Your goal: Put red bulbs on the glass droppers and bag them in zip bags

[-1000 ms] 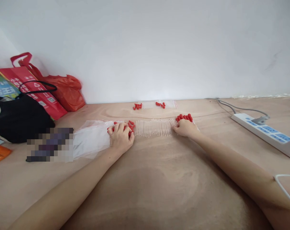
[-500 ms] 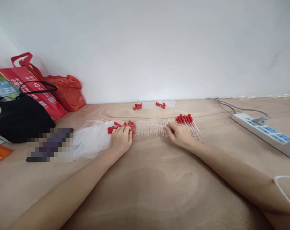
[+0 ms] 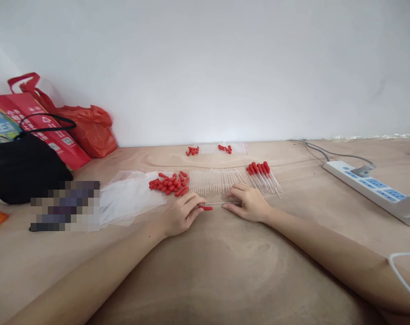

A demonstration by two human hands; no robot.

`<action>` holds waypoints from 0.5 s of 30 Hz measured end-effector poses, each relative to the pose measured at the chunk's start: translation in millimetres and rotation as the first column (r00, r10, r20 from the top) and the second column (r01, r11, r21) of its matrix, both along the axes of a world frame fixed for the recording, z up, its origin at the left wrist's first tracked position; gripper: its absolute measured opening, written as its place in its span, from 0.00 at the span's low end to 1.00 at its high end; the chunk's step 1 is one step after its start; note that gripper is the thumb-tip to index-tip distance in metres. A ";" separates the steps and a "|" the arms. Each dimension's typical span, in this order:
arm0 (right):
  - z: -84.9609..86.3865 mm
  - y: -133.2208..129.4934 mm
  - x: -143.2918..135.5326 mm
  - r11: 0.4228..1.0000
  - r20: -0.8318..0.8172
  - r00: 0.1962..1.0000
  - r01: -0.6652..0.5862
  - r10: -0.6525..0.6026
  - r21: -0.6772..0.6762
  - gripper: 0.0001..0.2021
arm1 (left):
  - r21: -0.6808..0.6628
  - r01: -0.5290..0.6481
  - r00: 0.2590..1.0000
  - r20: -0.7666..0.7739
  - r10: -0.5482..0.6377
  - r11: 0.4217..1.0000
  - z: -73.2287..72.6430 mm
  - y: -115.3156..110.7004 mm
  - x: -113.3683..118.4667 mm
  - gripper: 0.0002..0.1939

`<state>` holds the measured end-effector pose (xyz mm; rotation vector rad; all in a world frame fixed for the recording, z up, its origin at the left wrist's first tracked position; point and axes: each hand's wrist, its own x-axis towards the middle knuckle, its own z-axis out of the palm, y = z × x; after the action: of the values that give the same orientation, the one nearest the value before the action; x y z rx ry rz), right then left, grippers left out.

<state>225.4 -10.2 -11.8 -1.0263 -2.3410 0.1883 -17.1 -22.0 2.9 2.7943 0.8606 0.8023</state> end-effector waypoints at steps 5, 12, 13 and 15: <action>-1.6 3.8 -19.2 0.994 -0.057 0.997 0.038 -0.043 -0.100 0.16 | -0.085 -0.073 0.997 -0.029 0.071 0.994 2.5 -3.0 3.8 0.13; -3.2 3.5 -27.4 0.982 0.026 0.994 0.110 -0.107 -0.157 0.09 | -0.159 -0.138 0.990 0.001 0.140 0.978 -0.2 -0.4 10.8 0.06; -3.5 2.5 -26.9 0.982 0.033 0.992 0.124 -0.121 -0.140 0.09 | -0.162 -0.145 0.989 0.011 0.149 0.976 -0.7 0.4 10.6 0.06; -4.1 0.5 -25.4 0.979 0.031 0.986 0.167 -0.165 -0.118 0.09 | -0.158 -0.162 0.985 0.039 0.170 0.974 -1.9 2.0 9.8 0.05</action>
<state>199.9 -9.7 -15.9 -1.2817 -2.2713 0.2576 -7.3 -19.9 1.0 2.5820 1.1081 0.7901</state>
